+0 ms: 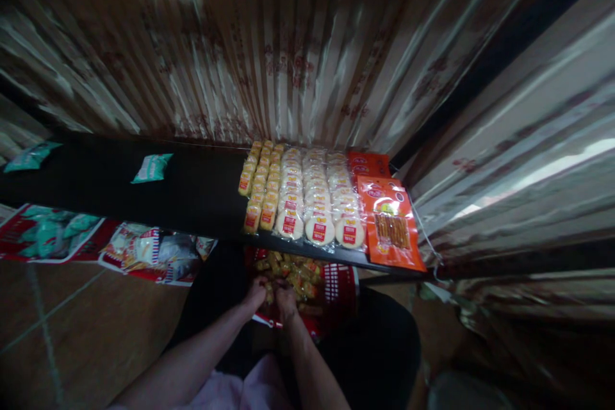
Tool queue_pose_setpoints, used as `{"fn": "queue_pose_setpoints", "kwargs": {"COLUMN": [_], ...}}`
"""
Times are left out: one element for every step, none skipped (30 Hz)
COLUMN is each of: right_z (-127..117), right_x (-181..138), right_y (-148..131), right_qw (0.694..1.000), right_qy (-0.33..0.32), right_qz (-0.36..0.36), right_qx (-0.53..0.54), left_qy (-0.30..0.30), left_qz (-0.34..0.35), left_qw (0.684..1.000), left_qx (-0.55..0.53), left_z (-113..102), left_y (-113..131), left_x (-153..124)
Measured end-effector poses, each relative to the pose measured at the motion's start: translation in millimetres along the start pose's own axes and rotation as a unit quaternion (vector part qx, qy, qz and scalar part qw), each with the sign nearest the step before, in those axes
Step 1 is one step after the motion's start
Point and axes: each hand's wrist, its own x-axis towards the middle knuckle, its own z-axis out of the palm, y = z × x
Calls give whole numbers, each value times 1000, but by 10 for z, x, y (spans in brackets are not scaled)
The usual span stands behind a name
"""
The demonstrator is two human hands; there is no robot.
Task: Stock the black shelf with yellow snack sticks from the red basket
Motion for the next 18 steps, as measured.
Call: {"fn": "queue_pose_setpoints", "kwargs": {"right_z": [-8, -17, -24, -30, -34, -37, -40, -43, -47, -53, -60, -69, -77, -85, -92, -97, -100, -101], "right_x": [-21, -44, -69, -92, -114, -134, -151, -165, -177, -188, -197, -208, -220, -235, -253, -276, -304, -335], "right_y": [-18, -35, -50, -65, -80, -96, -113, -132, -152, -173, -193, -213, -230, -246, -260, -272, -283, -294], "right_qw": [1000, 1000, 999, 999, 998, 998, 997, 997, 996, 995, 995, 994, 993, 993, 992, 991, 990, 989], "right_qy": [2, 5, 8, 11, 14, 16, 17, 16, 16, 15, 14, 13, 12, 12, 12, 11, 10, 11], "right_qz": [9, 17, 23, 28, 33, 36, 39, 40, 41, 40, 39, 36, 33, 30, 26, 22, 17, 11], "right_qx": [12, 23, 32, 41, 48, 56, 63, 71, 79, 87, 94, 101, 108, 116, 122, 129, 138, 148], "left_qy": [-1, -3, -5, -8, -11, -14, -17, -19, -19, -17, -15, -12, -12, -14, -17, -19, -23, -26], "left_qz": [9, 19, 29, 41, 53, 64, 78, 94, 115, 138, 164, 190, 214, 233, 251, 265, 276, 286], "left_qw": [1000, 1000, 1000, 999, 999, 998, 997, 995, 993, 989, 984, 979, 972, 967, 962, 958, 955, 952], "left_qx": [2, 5, 7, 9, 10, 10, 11, 17, 28, 43, 61, 79, 94, 102, 105, 106, 105, 105], "left_z": [-5, -8, -10, -12, -15, -21, -28, -37, -47, -58, -69, -79, -87, -94, -100, -105, -111, -117], "left_y": [4, 8, 13, 18, 23, 28, 33, 36, 36, 34, 30, 25, 19, 13, 9, 7, 8, 10], "left_x": [-17, -33, -48, -62, -74, -86, -97, -106, -114, -121, -127, -133, -139, -146, -154, -164, -175, -188]}}
